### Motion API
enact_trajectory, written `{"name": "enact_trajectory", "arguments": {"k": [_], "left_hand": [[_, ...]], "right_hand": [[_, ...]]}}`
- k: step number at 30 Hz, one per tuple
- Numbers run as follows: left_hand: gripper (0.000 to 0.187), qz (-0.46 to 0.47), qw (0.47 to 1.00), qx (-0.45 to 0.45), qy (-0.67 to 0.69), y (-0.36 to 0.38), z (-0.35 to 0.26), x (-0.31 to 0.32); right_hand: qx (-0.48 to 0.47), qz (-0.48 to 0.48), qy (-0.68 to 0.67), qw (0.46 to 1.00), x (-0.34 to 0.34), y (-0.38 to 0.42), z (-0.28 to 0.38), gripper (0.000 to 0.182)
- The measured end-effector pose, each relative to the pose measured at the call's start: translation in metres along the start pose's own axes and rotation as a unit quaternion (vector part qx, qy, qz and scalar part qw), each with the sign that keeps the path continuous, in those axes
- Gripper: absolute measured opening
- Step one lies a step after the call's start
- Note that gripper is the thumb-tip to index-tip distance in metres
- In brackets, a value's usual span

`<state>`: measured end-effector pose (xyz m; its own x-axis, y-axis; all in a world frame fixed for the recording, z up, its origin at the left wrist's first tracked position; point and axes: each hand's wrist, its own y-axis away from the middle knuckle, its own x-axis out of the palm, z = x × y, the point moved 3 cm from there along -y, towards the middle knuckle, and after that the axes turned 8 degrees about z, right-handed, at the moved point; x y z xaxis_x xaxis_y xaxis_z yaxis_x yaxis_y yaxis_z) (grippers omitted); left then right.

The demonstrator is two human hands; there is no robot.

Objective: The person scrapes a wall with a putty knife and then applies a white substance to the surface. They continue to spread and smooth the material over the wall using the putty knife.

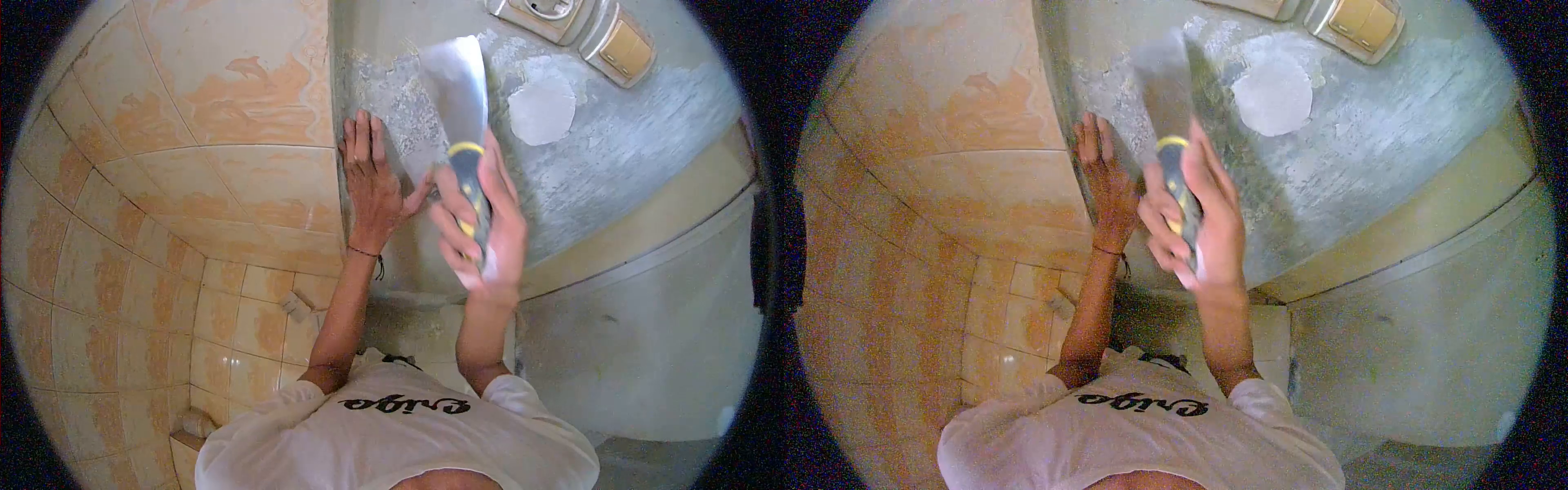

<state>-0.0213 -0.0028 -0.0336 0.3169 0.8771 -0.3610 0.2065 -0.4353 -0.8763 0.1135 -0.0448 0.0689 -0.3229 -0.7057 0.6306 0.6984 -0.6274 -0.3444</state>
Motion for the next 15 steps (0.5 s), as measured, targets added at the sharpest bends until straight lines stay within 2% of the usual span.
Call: {"name": "enact_trajectory", "arguments": {"k": [2, 4, 7, 11, 13, 15], "left_hand": [[0.104, 0.000, 1.000, 0.002, 0.010, 0.001, 0.001, 0.006], [0.104, -0.028, 0.999, 0.014, -0.038, 0.002, 0.007, 0.012], [0.104, -0.020, 1.000, 0.006, -0.022, 0.000, 0.003, 0.006], [0.103, 0.002, 1.000, 0.010, -0.022, 0.005, 0.007, 0.008], [0.102, -0.010, 1.000, 0.001, 0.020, 0.001, 0.003, 0.005], [0.103, -0.022, 1.000, 0.015, -0.005, 0.000, 0.007, 0.010]], "right_hand": [[0.012, 0.008, 0.046, 0.999, 0.006, -0.009, 0.002, 0.049], [0.020, 0.023, 0.039, 0.999, 0.011, 0.001, 0.005, 0.050], [0.013, -0.001, 0.030, 0.999, 0.010, 0.013, 0.005, 0.055], [-0.004, 0.005, 0.066, 0.998, 0.011, -0.011, -0.005, 0.051], [-0.002, 0.014, 0.059, 0.998, 0.018, -0.001, 0.001, 0.052], [0.004, 0.023, 0.064, 0.998, 0.020, 0.013, 0.003, 0.052]]}}
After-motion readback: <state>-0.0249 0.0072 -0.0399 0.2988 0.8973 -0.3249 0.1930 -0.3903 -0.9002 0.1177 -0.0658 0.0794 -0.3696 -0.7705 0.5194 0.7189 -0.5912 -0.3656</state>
